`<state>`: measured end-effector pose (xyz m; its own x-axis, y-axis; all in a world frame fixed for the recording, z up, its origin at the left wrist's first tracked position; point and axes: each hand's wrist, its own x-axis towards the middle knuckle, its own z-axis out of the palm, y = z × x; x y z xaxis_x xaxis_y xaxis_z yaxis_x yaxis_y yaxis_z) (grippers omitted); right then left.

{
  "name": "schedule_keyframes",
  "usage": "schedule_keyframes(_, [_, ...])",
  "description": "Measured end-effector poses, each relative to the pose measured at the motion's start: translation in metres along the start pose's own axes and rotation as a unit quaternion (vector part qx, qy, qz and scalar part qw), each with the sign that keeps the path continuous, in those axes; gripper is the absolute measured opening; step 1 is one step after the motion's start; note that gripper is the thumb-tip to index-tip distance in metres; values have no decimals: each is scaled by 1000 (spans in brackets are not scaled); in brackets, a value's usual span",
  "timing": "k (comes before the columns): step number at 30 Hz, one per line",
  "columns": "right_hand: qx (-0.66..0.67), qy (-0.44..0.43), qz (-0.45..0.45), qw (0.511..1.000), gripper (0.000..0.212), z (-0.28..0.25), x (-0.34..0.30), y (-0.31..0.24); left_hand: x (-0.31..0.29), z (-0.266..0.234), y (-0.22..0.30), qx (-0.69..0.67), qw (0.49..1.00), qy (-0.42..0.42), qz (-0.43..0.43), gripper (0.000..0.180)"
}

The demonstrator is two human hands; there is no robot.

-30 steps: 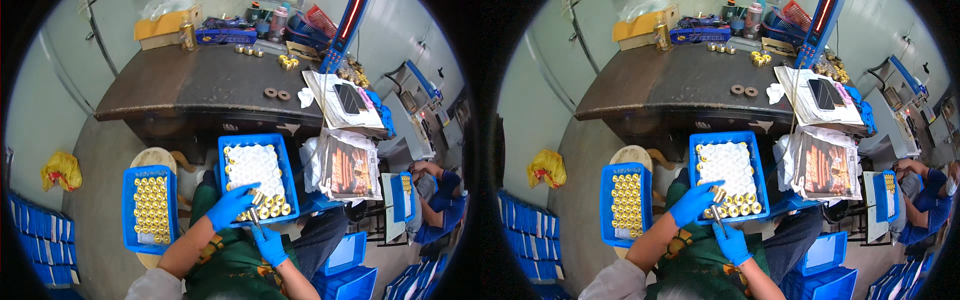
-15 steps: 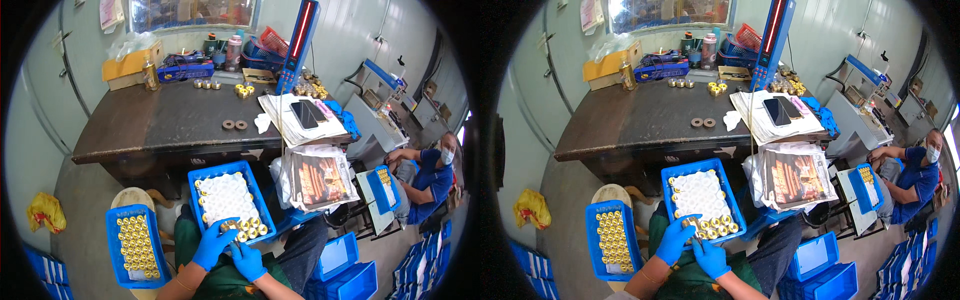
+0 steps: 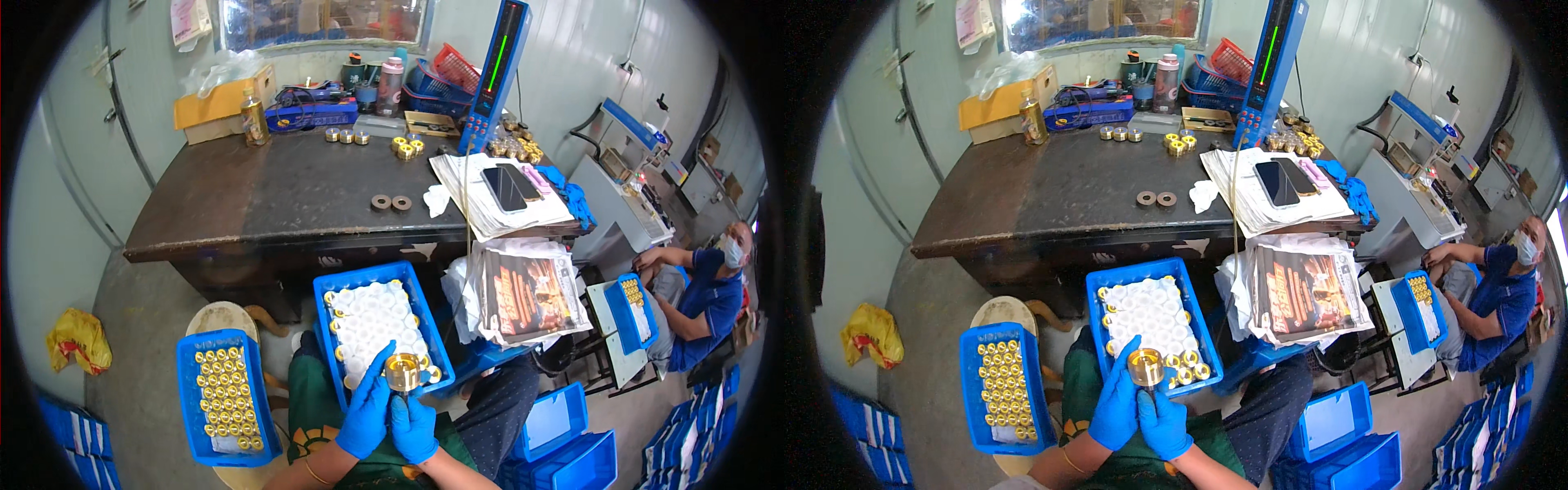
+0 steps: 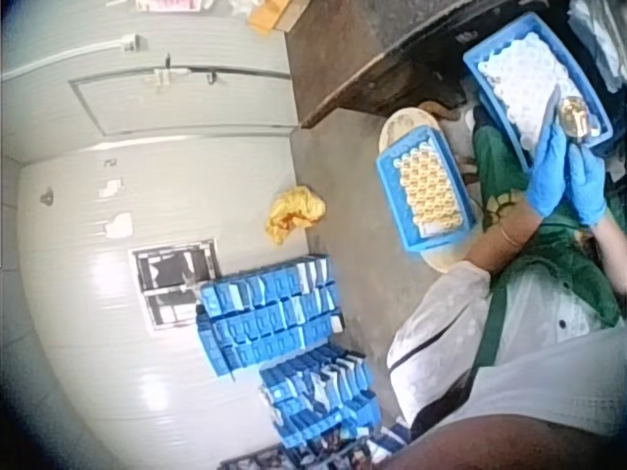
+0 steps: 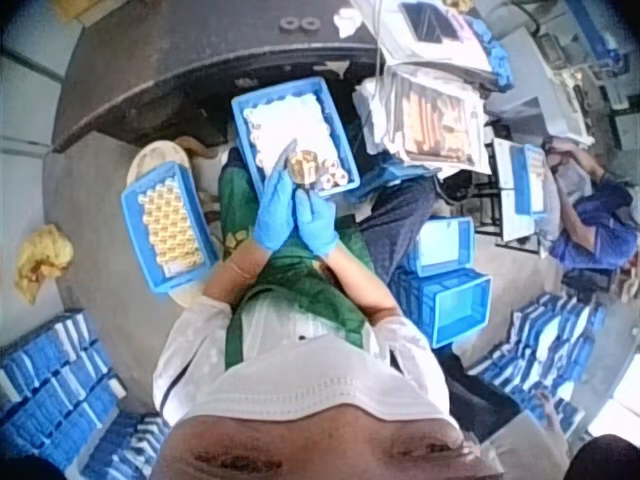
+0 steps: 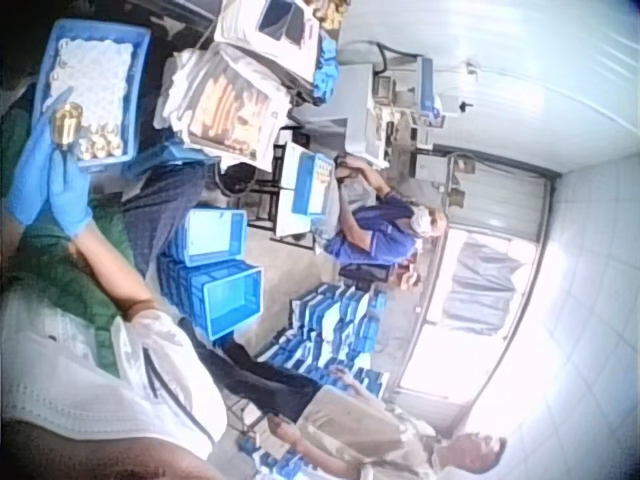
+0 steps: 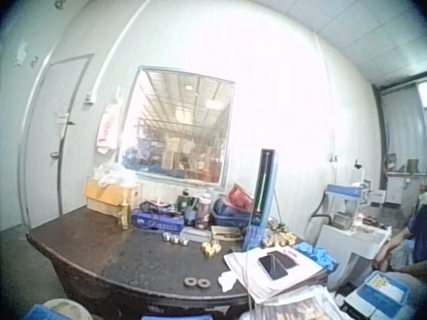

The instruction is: Sorting and assembling small cylindrical brass or metal components into blue plastic trays.

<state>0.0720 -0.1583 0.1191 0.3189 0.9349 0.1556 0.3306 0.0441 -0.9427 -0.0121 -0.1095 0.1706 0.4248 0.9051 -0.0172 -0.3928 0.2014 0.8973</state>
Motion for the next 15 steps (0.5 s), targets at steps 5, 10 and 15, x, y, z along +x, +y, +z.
schedule_keyframes(5, [39,-11,-66,997,23,-2,-6,6,-5,3,-13,-1,997,-25,67,58])
schedule_keyframes(10, [-26,-15,-40,999,24,6,-6,7,-7,0,-3,40,994,28,98,61])
schedule_keyframes(15, [-77,-123,-30,989,22,33,-9,24,-14,-62,-37,112,987,84,73,55])
